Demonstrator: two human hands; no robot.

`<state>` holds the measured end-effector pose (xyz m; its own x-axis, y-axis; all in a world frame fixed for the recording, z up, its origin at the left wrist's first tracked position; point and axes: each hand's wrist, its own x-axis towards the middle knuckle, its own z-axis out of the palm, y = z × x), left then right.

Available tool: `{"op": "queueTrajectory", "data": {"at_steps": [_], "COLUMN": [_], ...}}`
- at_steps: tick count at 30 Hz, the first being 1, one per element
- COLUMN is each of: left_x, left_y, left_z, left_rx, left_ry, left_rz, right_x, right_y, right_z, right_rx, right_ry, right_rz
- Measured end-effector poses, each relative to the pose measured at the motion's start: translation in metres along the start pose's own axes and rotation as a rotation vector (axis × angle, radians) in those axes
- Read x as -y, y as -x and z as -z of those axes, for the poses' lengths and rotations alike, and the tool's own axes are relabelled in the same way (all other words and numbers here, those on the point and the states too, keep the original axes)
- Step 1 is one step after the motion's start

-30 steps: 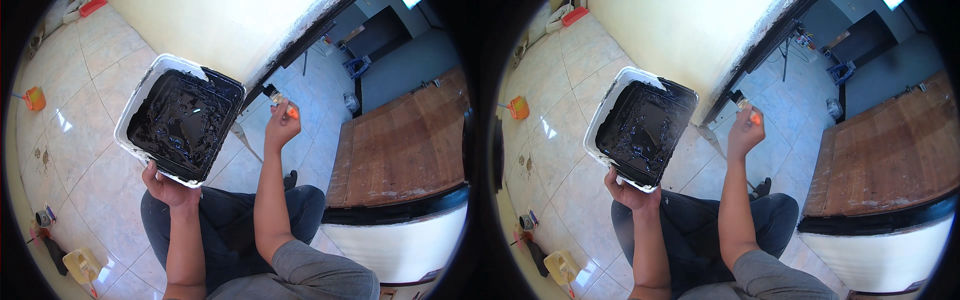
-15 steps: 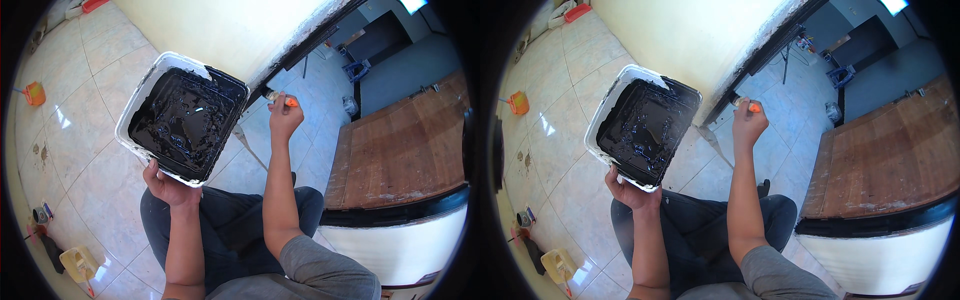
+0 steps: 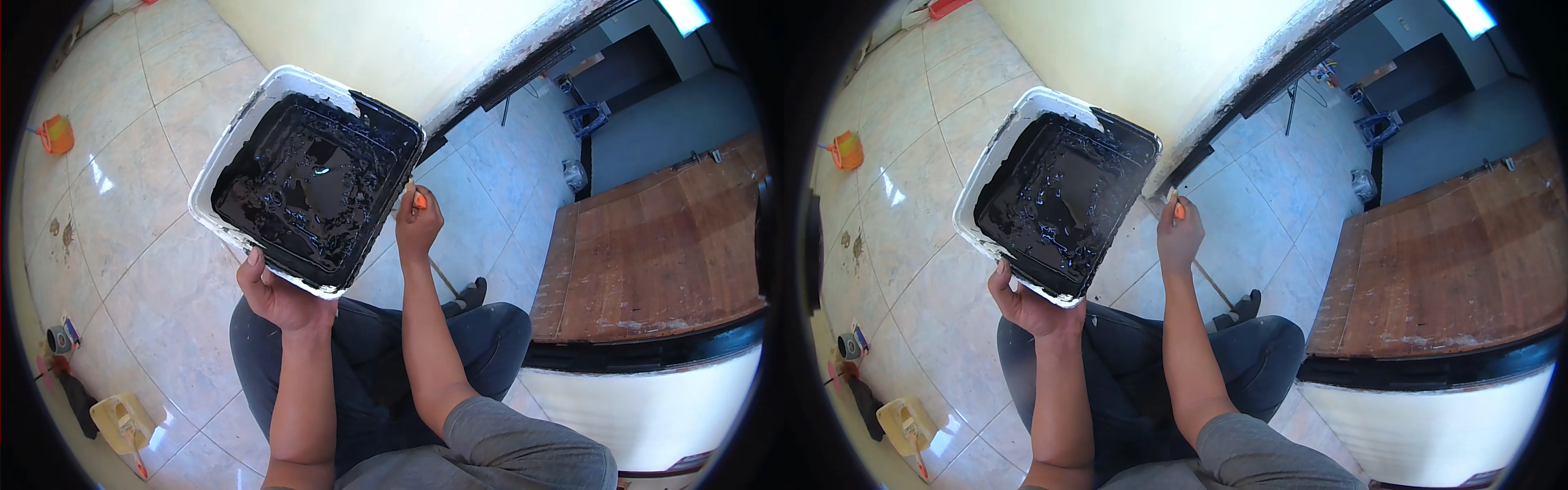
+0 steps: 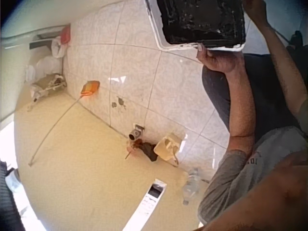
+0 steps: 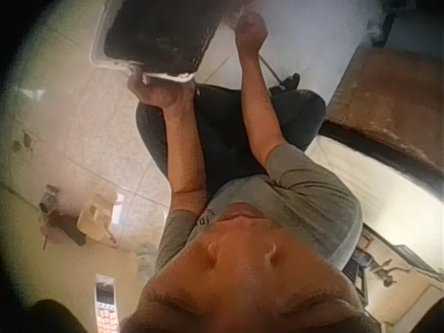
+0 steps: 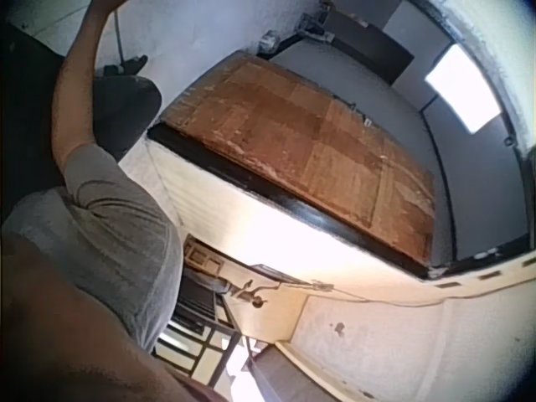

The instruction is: The person paints the edges of a door frame using black paint and a brush. They dip the brush into a container of paint and apply it to the wooden frame while sitting on the floor.

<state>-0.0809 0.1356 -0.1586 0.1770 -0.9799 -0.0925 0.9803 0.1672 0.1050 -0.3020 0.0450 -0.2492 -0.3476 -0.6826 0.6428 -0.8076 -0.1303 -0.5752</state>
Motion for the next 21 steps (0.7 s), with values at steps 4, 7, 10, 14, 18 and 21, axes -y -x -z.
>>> {"op": "queueTrajectory", "data": {"at_steps": [4, 7, 10, 14, 18, 21], "left_x": [-0.001, -0.005, -0.005, -0.004, -0.005, -0.004], "left_y": [0.000, -0.001, 0.000, -0.001, -0.001, -0.001], "left_z": [-0.002, -0.001, -0.001, -0.004, 0.000, 0.002], "left_rx": [-0.019, -0.019, -0.024, -0.036, -0.055, -0.035], "left_ry": [0.012, 0.015, 0.035, 0.037, 0.034, 0.024], "left_rz": [-0.013, -0.014, 0.003, -0.001, -0.011, -0.036], "right_x": [-0.005, 0.012, 0.009, -0.007, -0.002, 0.009], "right_y": [-0.020, -0.027, -0.015, -0.012, -0.033, -0.038], "right_z": [-0.005, 0.001, 0.000, -0.015, 0.000, 0.013], "right_rx": [-0.077, -0.164, -0.185, -0.136, -0.195, -0.257], "right_ry": [0.017, 0.021, 0.013, 0.143, 0.092, 0.019], "right_rz": [0.087, 0.200, 0.220, 0.284, 0.257, 0.244]}}
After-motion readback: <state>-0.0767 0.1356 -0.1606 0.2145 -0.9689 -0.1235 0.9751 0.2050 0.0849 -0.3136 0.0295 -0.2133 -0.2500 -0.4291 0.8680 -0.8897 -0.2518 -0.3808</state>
